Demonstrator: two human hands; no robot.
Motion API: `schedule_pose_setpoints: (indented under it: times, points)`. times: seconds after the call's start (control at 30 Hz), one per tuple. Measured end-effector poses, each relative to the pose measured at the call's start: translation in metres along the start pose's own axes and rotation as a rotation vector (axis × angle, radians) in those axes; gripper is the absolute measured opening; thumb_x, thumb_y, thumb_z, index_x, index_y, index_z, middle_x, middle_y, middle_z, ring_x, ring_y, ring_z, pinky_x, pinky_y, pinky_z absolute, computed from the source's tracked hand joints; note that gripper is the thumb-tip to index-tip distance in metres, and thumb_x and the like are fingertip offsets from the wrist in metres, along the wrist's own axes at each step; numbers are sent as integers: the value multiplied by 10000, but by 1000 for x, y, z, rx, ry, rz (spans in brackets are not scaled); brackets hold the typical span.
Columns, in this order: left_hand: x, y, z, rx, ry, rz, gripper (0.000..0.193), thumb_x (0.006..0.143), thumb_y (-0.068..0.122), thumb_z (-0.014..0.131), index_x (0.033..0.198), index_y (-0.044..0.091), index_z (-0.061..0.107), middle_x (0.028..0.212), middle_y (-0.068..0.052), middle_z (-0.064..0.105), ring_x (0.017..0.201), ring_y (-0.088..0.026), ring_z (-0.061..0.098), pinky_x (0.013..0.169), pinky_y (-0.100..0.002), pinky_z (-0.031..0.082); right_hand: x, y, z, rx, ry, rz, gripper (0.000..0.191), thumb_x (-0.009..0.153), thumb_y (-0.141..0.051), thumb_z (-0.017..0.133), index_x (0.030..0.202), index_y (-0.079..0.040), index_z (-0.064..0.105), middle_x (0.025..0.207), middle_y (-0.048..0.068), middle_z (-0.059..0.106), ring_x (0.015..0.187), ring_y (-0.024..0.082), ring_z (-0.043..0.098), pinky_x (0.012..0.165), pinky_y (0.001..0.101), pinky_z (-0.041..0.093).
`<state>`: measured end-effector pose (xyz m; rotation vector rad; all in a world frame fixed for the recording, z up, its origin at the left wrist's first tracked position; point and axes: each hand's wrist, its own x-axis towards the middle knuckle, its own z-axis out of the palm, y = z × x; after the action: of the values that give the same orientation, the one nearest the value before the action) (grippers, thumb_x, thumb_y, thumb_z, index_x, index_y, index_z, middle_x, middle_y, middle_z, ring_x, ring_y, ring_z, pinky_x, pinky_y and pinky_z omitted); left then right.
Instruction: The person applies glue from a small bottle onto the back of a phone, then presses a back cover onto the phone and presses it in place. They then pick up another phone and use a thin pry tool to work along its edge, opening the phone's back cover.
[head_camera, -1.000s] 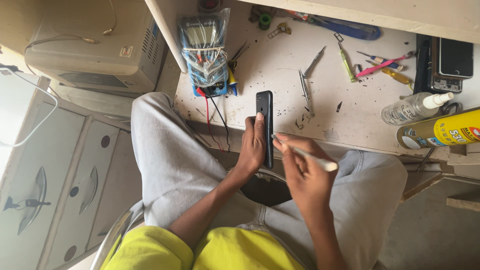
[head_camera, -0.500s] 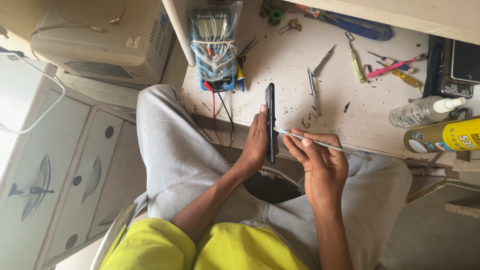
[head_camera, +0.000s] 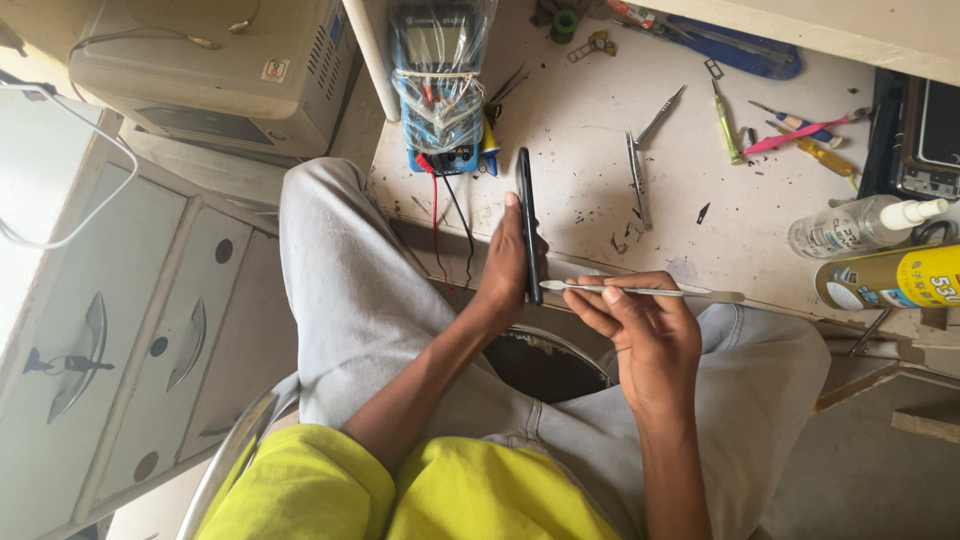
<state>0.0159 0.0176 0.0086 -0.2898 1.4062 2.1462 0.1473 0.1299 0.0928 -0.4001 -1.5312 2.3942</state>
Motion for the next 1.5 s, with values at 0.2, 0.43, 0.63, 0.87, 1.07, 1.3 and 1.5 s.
schedule_pose_setpoints:
  times: [0.2,0.43,0.63,0.87,1.07,1.3,1.5]
  points:
    - [6,-3,-5,41,43,-10,582,1040,639,319,881,100,470,664,-33,500,528,-141,487,500,-307,437,-1,-3,8,-77,-39,-25,71,1039,27,545,1094,56,579,1122,258,699,1083,347,731,976,503,574]
    - [2,-6,-8,18,81,16,592,1020,648,313,920,102,516,624,-17,465,503,-138,459,481,-297,402,-3,0,15,-117,-44,-22,75,1027,23,550,1089,60,571,1135,266,698,1095,345,729,970,494,574]
    - [4,-8,-10,152,189,96,636,1039,642,321,958,48,535,747,-53,512,659,-167,487,623,-338,441,-3,-5,21,-157,-53,-42,71,1034,33,547,1081,77,577,1134,270,705,1092,332,737,970,478,581]
    - [0,-2,-12,434,346,187,745,1044,628,285,1029,-59,570,886,-249,640,796,-342,596,836,-475,459,-12,-13,45,-509,-115,-244,79,1025,56,556,1065,100,610,1143,228,715,1060,265,752,946,396,598]
    - [3,-1,-12,436,363,122,727,1038,620,288,1098,-58,544,884,-261,651,789,-348,613,826,-480,470,-13,-15,52,-735,-96,-328,92,982,70,579,1041,96,645,1106,204,738,1023,246,777,835,349,611]
    - [11,3,-7,36,192,140,630,978,658,404,1248,112,563,1037,-6,624,903,-108,568,851,-265,458,-12,-8,41,-331,-95,-293,91,1054,78,516,1131,94,562,1202,240,676,1183,305,695,1017,485,568]
    - [-4,19,-4,167,104,97,736,858,632,698,1191,-2,528,871,-33,481,708,-91,492,577,-272,443,-10,-10,35,-306,-83,-296,85,1063,66,509,1131,86,556,1223,247,664,1208,322,682,1040,505,551]
